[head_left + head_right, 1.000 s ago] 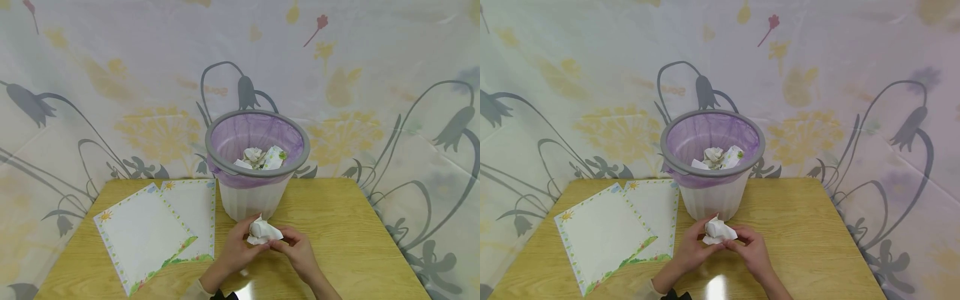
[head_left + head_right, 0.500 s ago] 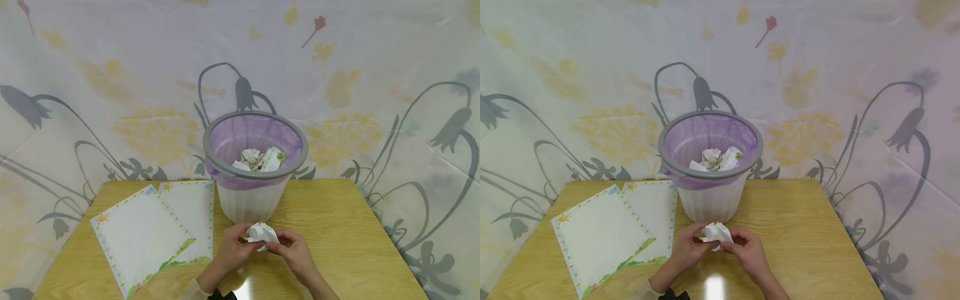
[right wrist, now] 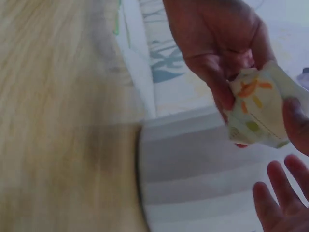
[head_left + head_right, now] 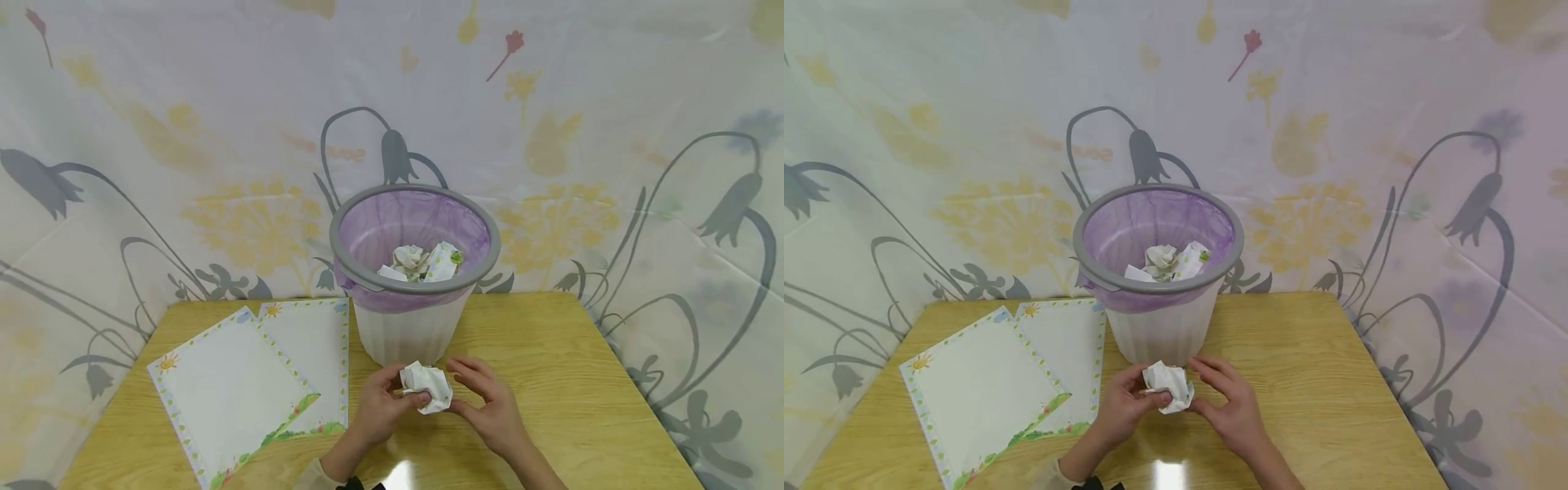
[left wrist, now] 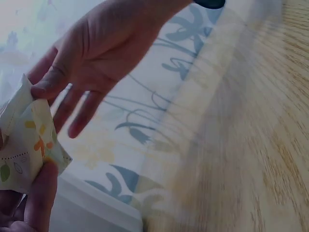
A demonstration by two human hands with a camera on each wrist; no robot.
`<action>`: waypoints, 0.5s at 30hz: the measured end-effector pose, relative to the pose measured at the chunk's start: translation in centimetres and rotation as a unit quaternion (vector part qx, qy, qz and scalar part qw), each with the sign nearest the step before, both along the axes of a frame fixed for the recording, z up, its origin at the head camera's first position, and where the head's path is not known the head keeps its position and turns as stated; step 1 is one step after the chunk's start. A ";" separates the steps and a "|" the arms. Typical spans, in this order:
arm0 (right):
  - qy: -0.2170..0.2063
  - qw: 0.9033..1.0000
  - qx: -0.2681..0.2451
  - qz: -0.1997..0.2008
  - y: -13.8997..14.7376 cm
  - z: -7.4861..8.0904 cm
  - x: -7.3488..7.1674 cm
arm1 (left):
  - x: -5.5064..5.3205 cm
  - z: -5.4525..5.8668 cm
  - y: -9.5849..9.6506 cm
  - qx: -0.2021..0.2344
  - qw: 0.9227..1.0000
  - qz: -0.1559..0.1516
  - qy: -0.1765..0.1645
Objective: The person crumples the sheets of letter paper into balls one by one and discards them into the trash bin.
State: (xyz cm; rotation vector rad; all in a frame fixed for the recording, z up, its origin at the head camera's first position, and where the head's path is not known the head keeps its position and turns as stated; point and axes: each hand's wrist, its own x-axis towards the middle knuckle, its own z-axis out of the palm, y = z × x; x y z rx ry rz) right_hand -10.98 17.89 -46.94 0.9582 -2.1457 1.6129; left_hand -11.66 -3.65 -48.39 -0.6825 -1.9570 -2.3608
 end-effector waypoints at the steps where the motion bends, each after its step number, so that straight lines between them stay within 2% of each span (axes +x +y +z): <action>1: 0.019 1.000 0.019 0.005 0.0 0.2 -0.2 | 0.0 0.0 0.0 0.000 1.000 -0.007 -0.005; 3: 0.039 0.997 0.058 0.024 0.2 0.7 -0.4 | 0.0 -0.2 -0.1 -0.002 1.000 -0.026 -0.010; 6: 0.027 0.991 0.109 0.066 0.5 1.3 -0.6 | -0.3 -0.8 -0.5 -0.004 0.996 -0.083 -0.014; 11: -0.008 0.979 0.160 0.127 0.3 1.7 -0.7 | -0.9 -1.0 -1.4 0.000 0.980 -0.198 -0.035; 13: -0.021 0.978 0.160 0.134 0.1 1.7 -0.5 | -1.0 -1.0 -1.7 0.006 0.975 -0.218 -0.051; 15: -0.030 0.980 0.154 0.126 -0.1 1.7 -0.3 | -1.1 -1.1 -1.9 0.014 0.971 -0.225 -0.076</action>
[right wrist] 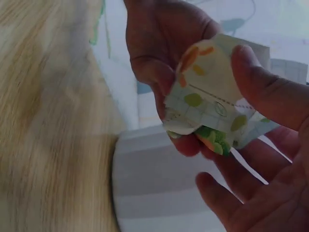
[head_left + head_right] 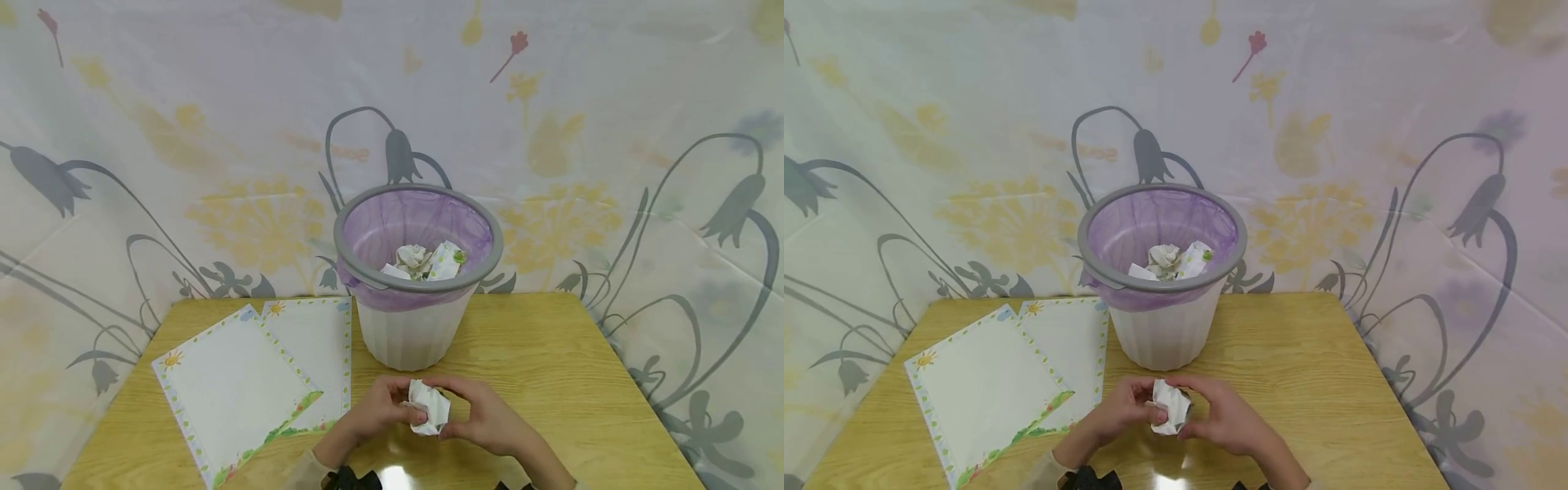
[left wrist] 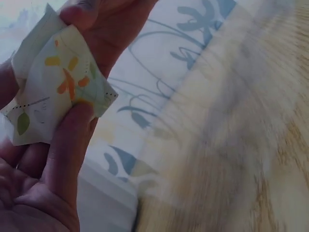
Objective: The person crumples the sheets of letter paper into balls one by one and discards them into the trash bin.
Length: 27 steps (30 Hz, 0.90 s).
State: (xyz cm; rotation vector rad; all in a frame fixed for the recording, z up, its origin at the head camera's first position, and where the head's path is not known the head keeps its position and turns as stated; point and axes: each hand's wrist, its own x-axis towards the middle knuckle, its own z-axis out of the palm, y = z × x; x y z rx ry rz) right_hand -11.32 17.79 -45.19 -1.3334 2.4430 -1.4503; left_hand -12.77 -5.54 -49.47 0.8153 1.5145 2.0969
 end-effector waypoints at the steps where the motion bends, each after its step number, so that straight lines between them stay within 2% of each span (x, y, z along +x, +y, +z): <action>1: 0.001 1.000 -0.006 -0.002 -0.1 0.0 0.1 | 0.0 -0.1 0.0 0.001 1.000 -0.003 -0.013; 7: -0.042 0.997 -0.066 0.014 -0.7 -0.5 0.4 | 0.0 -0.4 -0.2 -0.014 0.996 -0.017 -0.081; 9: -0.063 0.994 -0.086 0.007 -0.8 -0.8 0.6 | 0.0 -0.4 -0.2 -0.023 0.994 -0.011 -0.106; 12: -0.072 0.991 -0.115 -0.014 -1.0 -1.2 0.7 | 0.2 -0.3 0.1 -0.024 0.992 0.013 -0.124; 17: -0.080 0.985 -0.151 -0.019 -1.1 -1.4 0.7 | 0.6 0.5 0.4 -0.031 0.992 0.033 -0.115; 21: -0.087 0.988 -0.126 -0.004 -0.9 -1.2 0.6 | 0.7 1.0 0.4 -0.049 0.993 0.030 -0.106; 23: -0.070 0.991 -0.113 0.004 -0.9 -1.1 0.6 | 0.7 1.3 0.4 -0.063 0.992 0.031 -0.101; 27: -0.055 0.992 -0.116 -0.005 -1.0 -1.2 0.8 | 1.0 1.9 0.7 -0.099 0.990 0.053 -0.087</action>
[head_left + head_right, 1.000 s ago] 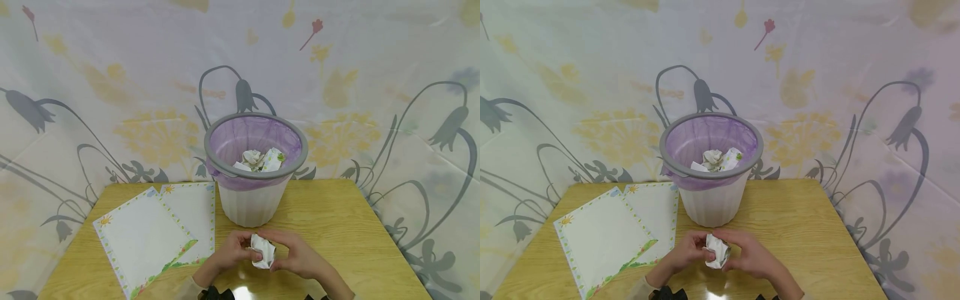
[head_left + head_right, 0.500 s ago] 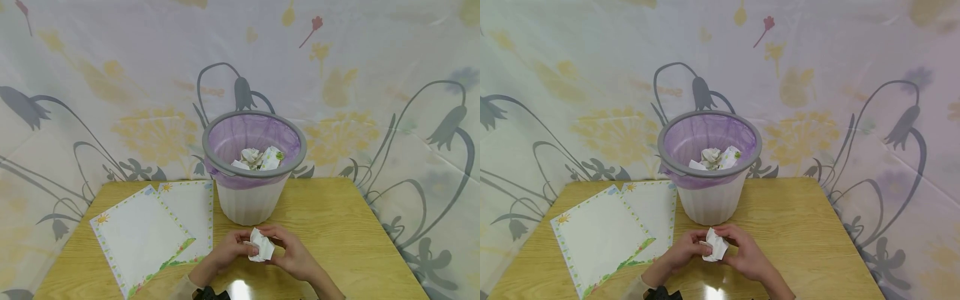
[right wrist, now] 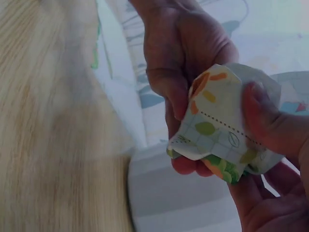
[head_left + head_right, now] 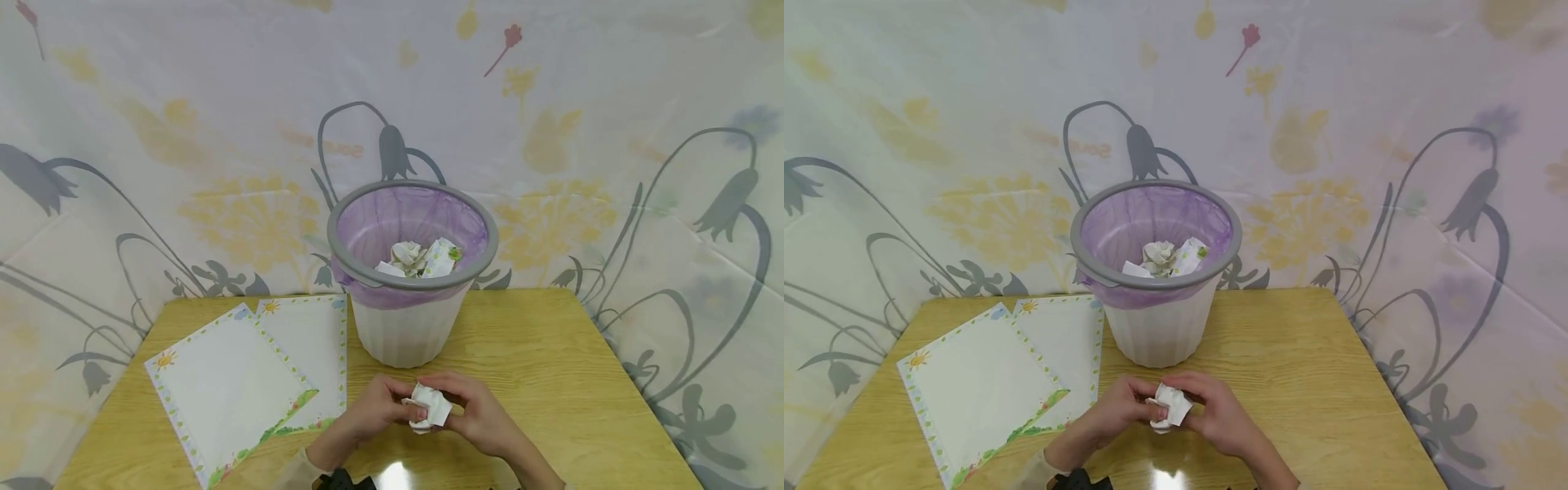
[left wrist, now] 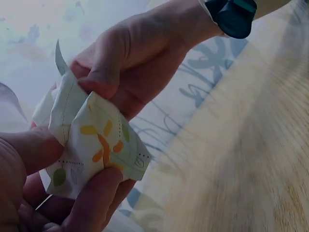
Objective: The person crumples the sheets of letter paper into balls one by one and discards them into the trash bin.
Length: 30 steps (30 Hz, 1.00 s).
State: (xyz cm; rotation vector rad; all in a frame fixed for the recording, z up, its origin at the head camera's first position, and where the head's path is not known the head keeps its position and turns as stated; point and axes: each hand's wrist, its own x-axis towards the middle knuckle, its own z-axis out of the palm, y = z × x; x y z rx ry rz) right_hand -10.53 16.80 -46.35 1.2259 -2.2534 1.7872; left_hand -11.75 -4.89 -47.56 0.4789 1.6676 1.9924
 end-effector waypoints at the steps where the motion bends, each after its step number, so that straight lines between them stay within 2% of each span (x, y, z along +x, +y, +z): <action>1: 0.001 1.000 -0.004 -0.007 -0.1 0.0 0.1 | 0.1 0.1 0.1 -0.010 1.000 0.007 0.003; 5: -0.010 0.999 -0.012 -0.050 -0.4 0.1 0.2 | 0.3 0.4 0.2 -0.029 0.999 0.029 0.003; 9: -0.005 0.996 -0.007 -0.087 -0.5 0.4 -0.1 | 0.2 0.6 0.0 0.002 1.000 0.017 -0.001; 12: 0.021 0.994 -0.001 -0.108 -0.5 0.5 -0.4 | 0.4 0.9 -0.1 0.018 1.000 0.006 0.009; 14: 0.051 0.991 0.004 -0.123 -0.6 0.4 -0.5 | 0.7 1.3 0.0 0.015 1.000 0.011 0.016; 17: 0.095 0.985 0.002 -0.146 -0.9 -0.1 -0.5 | 1.3 1.9 0.5 -0.006 0.999 0.041 0.031; 20: 0.117 0.980 -0.007 -0.159 -1.4 -0.4 -0.4 | 1.8 2.4 1.1 -0.011 0.996 0.083 0.034; 23: 0.124 0.979 -0.016 -0.160 -1.7 -0.5 -0.4 | 2.0 2.5 1.3 -0.008 0.993 0.114 0.040; 26: 0.126 0.980 -0.003 -0.152 -1.6 -0.4 -0.4 | 1.9 2.4 1.2 -0.018 0.991 0.119 0.057; 28: 0.118 0.985 0.008 -0.124 -1.2 -0.1 -0.3 | 1.9 2.4 1.0 -0.027 0.990 0.115 0.071; 30: 0.092 0.992 0.015 -0.080 -0.8 0.2 -0.4 | 1.8 2.3 0.9 -0.038 0.989 0.109 0.089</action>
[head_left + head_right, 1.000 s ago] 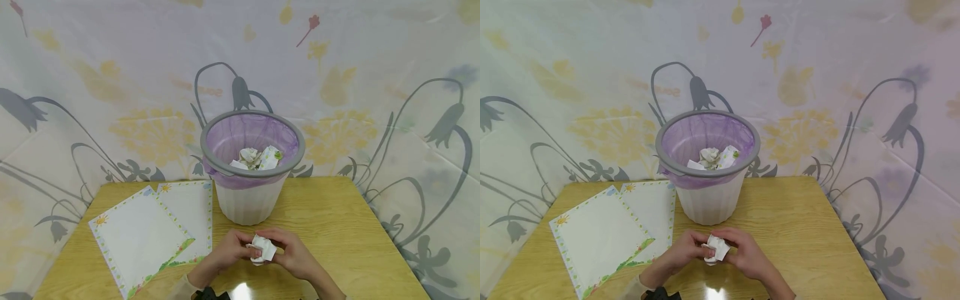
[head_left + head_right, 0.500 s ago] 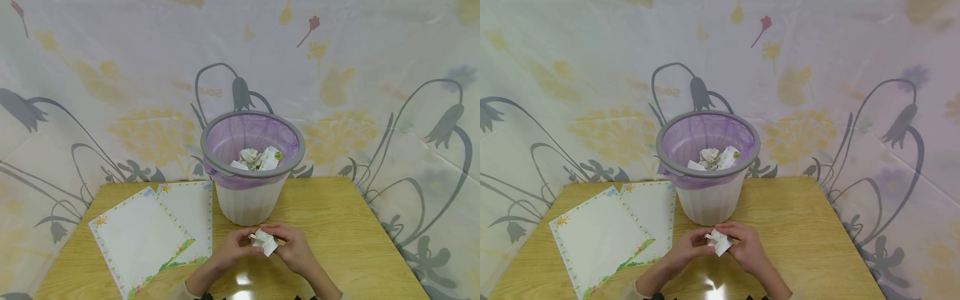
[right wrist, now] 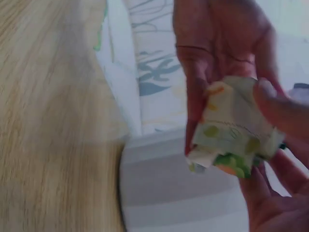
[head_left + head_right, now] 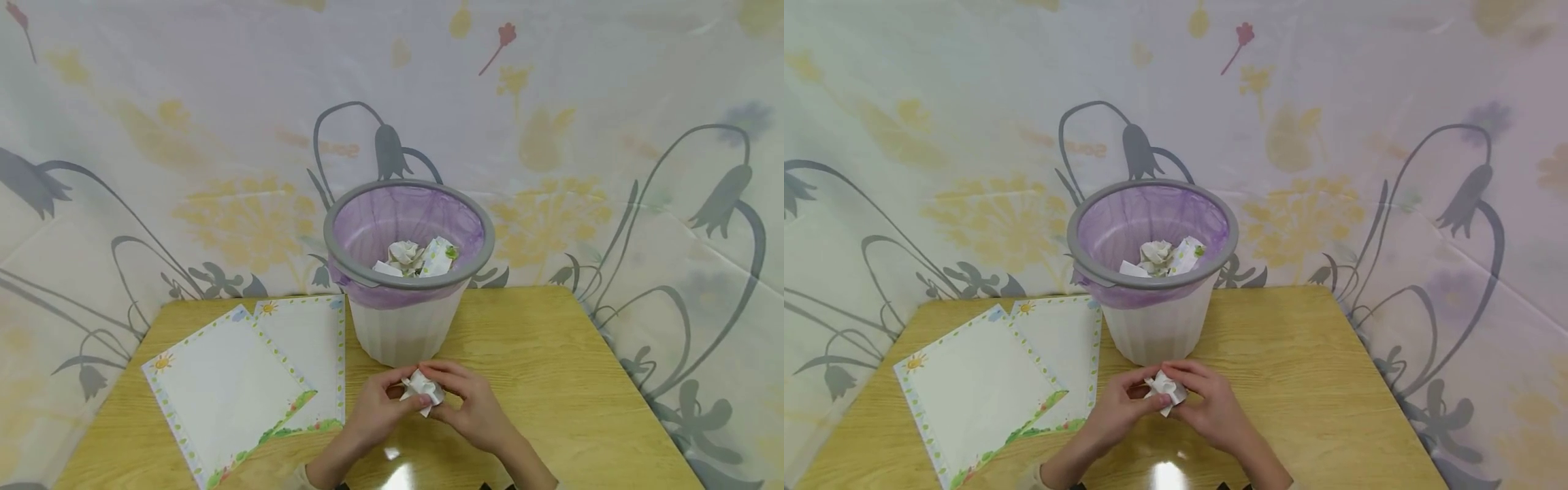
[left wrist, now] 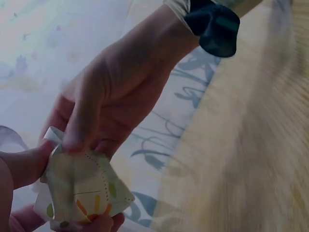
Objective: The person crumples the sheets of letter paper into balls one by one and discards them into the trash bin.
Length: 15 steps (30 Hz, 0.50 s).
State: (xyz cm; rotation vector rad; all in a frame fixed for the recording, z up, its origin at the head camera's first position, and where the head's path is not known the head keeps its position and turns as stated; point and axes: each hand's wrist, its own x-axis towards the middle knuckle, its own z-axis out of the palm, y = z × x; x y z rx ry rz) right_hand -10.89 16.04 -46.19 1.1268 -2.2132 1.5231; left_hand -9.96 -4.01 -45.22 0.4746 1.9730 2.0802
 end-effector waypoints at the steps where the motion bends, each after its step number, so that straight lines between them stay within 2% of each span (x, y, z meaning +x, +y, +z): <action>1: -0.010 1.000 0.004 0.020 0.2 0.2 0.0 | 0.0 0.0 -0.1 -0.006 1.000 -0.002 0.007; 3: -0.034 0.998 0.005 0.046 0.5 0.3 0.0 | -0.1 0.0 -0.2 -0.020 1.000 -0.006 0.021; 5: -0.039 0.998 0.002 0.051 0.6 0.4 -0.1 | -0.1 0.0 -0.2 -0.030 0.999 -0.006 0.032; 10: -0.028 0.999 -0.028 0.019 0.2 0.3 0.0 | -0.2 -0.2 0.0 -0.021 0.999 0.012 0.039; 15: -0.043 0.997 -0.068 -0.002 -0.1 0.3 0.3 | -0.2 -0.4 0.2 -0.018 0.995 0.046 0.091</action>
